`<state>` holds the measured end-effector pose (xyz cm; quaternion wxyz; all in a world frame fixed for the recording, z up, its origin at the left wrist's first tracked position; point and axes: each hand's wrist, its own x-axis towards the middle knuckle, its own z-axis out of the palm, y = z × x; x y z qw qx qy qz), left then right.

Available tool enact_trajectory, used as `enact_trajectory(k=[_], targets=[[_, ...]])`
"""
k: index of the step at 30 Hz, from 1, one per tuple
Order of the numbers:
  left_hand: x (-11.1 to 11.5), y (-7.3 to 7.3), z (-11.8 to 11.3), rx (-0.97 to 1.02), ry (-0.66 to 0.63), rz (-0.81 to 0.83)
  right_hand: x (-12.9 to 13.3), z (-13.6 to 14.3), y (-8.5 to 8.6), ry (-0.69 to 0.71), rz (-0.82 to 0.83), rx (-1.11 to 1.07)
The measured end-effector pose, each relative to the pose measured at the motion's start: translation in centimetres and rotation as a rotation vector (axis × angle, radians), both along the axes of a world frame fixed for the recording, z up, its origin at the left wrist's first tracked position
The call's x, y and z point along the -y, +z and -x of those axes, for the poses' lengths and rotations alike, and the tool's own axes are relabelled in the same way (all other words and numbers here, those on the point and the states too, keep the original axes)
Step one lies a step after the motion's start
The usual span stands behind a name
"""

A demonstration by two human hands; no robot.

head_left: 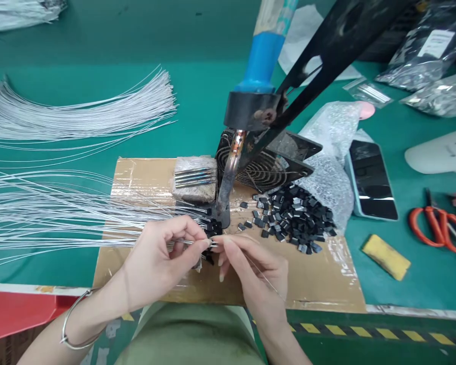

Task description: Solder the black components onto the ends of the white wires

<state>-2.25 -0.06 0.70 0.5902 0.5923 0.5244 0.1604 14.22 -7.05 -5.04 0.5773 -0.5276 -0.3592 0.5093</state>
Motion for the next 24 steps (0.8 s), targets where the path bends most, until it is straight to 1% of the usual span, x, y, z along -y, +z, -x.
enact_trajectory(k=[5,9,14,24], targets=[[0.37,-0.36,0.28,-0.001,-0.008,-0.03,0.22,0.62,-0.24,0.024,0.054,-0.238],[0.69,-0.63,0.56,-0.014,-0.016,-0.039,0.39,0.57,-0.61,0.048,0.137,-0.339],[0.76,-0.68,0.62,-0.025,-0.032,-0.043,0.29,0.55,-0.57,0.063,0.174,-0.396],[0.8,-0.97,0.62,-0.063,-0.037,-0.073,0.34,0.51,-0.68,0.058,0.2,-0.402]])
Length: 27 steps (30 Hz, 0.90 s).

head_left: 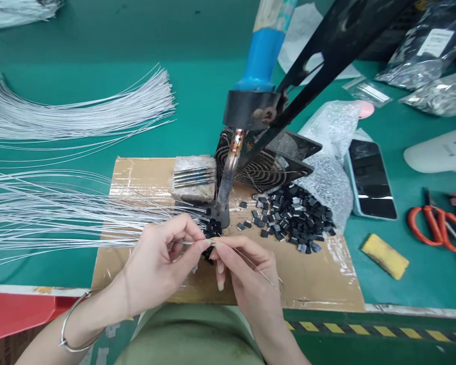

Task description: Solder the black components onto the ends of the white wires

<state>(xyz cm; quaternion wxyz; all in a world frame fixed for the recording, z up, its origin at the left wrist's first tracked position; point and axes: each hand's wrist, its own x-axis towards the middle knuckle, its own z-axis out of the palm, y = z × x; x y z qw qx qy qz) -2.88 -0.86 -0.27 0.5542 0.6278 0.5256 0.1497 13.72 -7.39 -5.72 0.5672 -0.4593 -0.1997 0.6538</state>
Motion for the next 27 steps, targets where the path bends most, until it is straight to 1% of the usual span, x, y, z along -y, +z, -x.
enact_trajectory(k=[7,16,23,27], targets=[[0.07,-0.07,0.05,0.004,-0.008,-0.012,-0.02,-0.02,0.07,-0.003,-0.004,-0.003],[-0.11,0.44,-0.2,0.011,-0.015,0.01,-0.42,-0.69,0.33,0.065,0.048,-0.149],[-0.2,0.51,0.0,0.02,-0.016,0.039,-0.61,-0.56,0.43,0.067,0.074,-0.164],[-0.12,0.35,-0.06,0.014,0.008,0.023,-0.52,-0.43,0.45,0.069,0.074,-0.168]])
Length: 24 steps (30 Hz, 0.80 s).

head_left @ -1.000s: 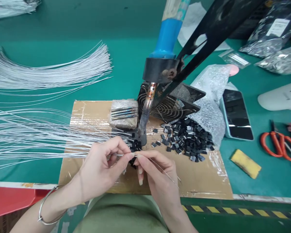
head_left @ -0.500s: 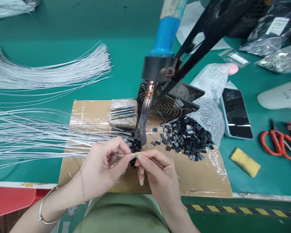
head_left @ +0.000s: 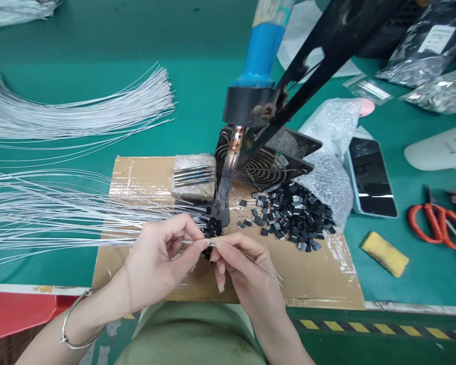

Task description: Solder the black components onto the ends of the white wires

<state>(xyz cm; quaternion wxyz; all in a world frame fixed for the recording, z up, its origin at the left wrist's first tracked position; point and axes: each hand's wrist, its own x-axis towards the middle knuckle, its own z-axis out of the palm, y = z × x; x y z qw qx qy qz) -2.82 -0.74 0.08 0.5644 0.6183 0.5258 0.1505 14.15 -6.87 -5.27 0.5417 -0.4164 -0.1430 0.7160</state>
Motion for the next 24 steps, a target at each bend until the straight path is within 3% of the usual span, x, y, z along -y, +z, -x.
enact_trajectory(k=[9,24], targets=[[1.0,-1.2,-0.2,0.007,0.067,-0.144,-0.2,0.7,0.0,-0.076,0.026,0.029],[1.2,-1.2,-0.4,0.08,0.115,-0.093,-0.4,1.2,0.4,-0.122,0.03,-0.032]])
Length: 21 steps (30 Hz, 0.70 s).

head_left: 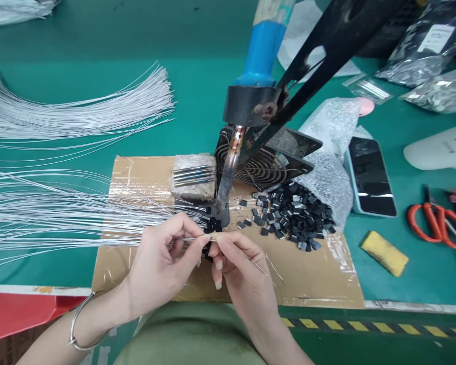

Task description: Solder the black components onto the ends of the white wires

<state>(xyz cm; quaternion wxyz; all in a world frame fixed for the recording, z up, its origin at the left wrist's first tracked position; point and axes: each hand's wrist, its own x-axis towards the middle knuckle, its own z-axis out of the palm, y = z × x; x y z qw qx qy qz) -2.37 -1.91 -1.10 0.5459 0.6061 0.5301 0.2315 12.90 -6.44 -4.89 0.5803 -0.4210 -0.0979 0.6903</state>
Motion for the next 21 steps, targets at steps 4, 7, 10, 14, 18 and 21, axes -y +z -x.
enact_trajectory(k=[4,7,10,14,18,21], targets=[[0.17,-0.12,-0.04,0.015,0.016,-0.021,0.01,0.23,-0.03,-0.02,0.013,0.032],[0.16,-0.18,-0.19,0.026,0.029,-0.034,0.12,0.48,-0.17,-0.04,0.016,0.052],[0.1,-0.19,-0.31,0.046,0.037,-0.022,0.15,0.61,-0.26,-0.042,0.016,0.047],[0.01,-0.17,-0.34,0.053,0.058,0.006,0.02,0.48,-0.2,-0.029,-0.001,0.01],[-0.05,-0.3,-0.26,0.029,0.086,-0.004,0.04,0.28,-0.16,-0.035,-0.026,0.054],[-0.06,-0.32,-0.24,0.046,0.088,-0.001,0.21,0.27,-0.24,-0.025,-0.028,0.103]])
